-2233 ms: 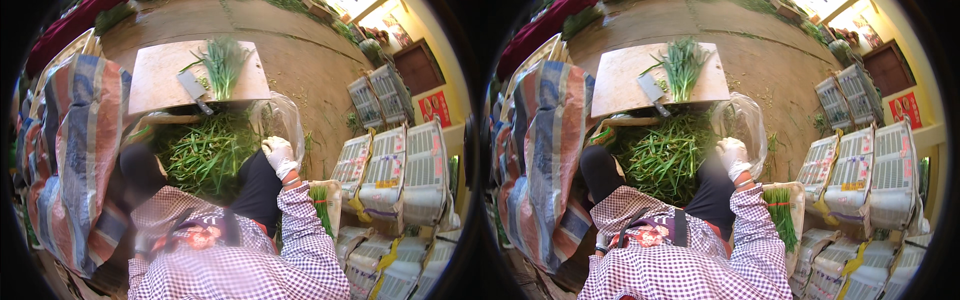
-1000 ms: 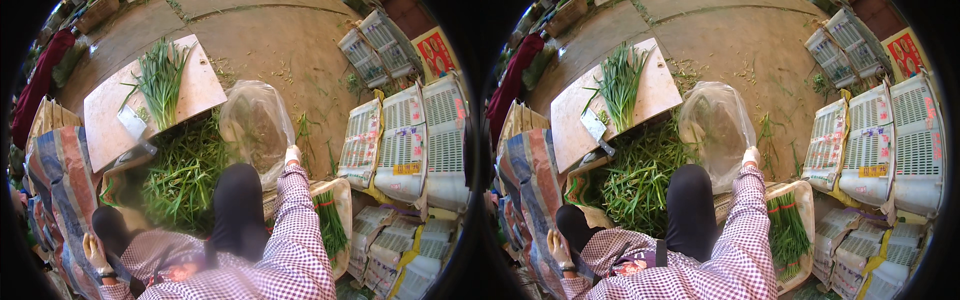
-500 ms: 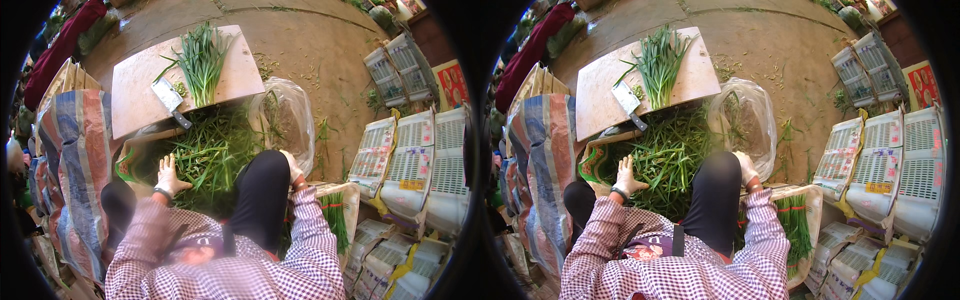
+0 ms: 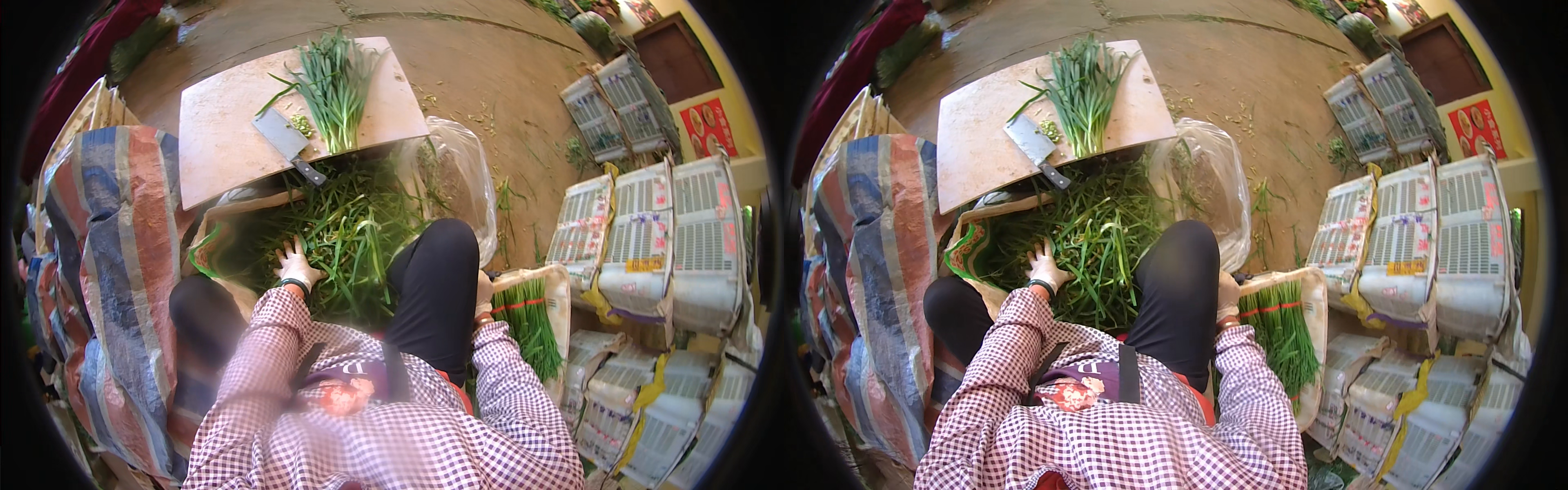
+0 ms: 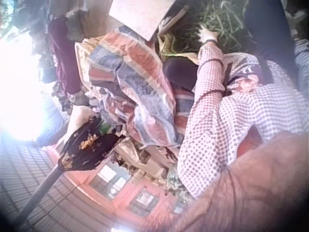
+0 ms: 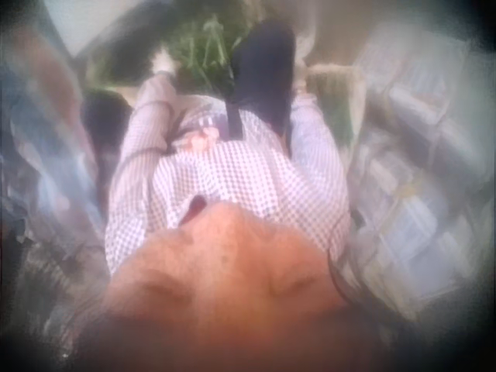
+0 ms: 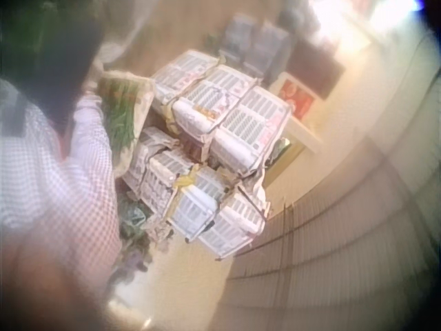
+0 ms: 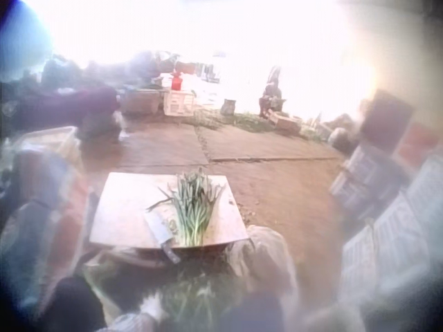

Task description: The person bundles stalks of green vegetables together with a red tie, trims the ends with a knife, and places the bundled vegetables into a plastic crate.

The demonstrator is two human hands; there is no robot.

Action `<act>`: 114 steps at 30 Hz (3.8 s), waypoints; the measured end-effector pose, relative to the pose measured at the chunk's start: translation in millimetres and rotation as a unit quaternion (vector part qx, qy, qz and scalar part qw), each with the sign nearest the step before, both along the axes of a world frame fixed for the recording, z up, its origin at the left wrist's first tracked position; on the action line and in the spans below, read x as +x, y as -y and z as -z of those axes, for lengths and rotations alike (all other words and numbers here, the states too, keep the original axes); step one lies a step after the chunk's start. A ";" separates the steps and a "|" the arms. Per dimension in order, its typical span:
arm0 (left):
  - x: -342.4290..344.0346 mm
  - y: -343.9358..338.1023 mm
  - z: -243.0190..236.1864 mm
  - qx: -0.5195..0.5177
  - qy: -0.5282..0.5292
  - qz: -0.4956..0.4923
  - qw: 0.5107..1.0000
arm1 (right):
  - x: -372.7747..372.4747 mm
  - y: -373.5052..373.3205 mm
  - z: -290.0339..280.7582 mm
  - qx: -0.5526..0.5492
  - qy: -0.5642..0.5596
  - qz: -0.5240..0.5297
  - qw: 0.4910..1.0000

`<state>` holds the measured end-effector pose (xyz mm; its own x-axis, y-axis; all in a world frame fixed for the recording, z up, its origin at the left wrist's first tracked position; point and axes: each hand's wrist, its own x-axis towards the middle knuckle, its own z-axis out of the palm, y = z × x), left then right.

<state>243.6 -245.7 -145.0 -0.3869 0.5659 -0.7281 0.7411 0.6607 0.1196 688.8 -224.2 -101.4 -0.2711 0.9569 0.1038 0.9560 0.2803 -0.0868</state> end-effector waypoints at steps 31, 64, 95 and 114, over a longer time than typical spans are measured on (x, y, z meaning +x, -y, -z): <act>-45.0 30.4 217.3 0.021 -0.087 0.191 0.978 | -13.4 -6.5 -26.5 -0.049 -0.102 -0.016 0.993; 87.2 -112.8 -19.6 -0.014 0.509 -0.470 0.721 | -64.8 -150.8 167.3 -0.653 -0.276 0.096 0.699; -86.4 -5.9 145.2 0.184 -0.001 -0.170 0.968 | 19.1 -252.8 85.7 -0.360 -0.067 0.132 0.921; -12.0 -27.4 85.8 0.094 0.310 -0.299 0.898 | -32.3 -227.0 180.8 -0.440 -0.031 0.102 0.891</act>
